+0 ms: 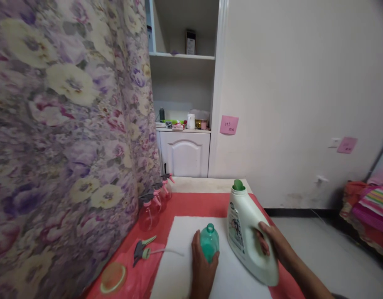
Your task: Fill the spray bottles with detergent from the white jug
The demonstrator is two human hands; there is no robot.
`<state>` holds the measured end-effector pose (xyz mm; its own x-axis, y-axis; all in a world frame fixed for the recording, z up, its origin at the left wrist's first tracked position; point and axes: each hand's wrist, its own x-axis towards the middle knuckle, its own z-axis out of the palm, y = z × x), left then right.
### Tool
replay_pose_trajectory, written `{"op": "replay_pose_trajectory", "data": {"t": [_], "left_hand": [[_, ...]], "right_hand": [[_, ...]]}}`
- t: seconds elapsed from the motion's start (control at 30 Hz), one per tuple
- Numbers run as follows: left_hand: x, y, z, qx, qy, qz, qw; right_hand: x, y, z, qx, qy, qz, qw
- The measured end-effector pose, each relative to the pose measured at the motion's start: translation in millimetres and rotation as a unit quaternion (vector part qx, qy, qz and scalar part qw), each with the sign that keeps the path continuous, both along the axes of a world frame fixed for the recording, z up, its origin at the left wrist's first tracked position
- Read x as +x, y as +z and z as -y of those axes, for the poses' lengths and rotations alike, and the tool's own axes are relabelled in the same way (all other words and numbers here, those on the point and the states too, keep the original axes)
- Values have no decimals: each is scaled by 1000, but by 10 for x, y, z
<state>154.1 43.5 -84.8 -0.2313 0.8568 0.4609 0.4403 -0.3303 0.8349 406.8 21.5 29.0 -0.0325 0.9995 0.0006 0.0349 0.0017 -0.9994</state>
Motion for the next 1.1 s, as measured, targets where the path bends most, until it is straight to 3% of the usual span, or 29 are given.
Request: {"op": "replay_pose_trajectory", "data": {"t": [0.2, 0.37, 0.6, 0.7, 0.93, 1.1], "left_hand": [[-7, 39, 94, 60, 16, -14, 998], [-120, 179, 147, 65, -18, -15, 998], [-341, 667, -33, -22, -107, 11, 994], [-378, 799, -122, -58, -145, 13, 988], [-389, 878, -308, -147, -196, 43, 969], [-351, 903, -401, -143, -220, 70, 962]], "right_hand": [[-65, 123, -151, -5, 17, -34, 999], [-122, 186, -174, -22, 27, -45, 998], [-177, 239, -224, -19, 19, -26, 999], [-194, 260, -238, -18, 23, -24, 999], [-213, 226, -261, -34, 19, 28, 999], [-228, 178, -263, -38, 11, 45, 998]]}}
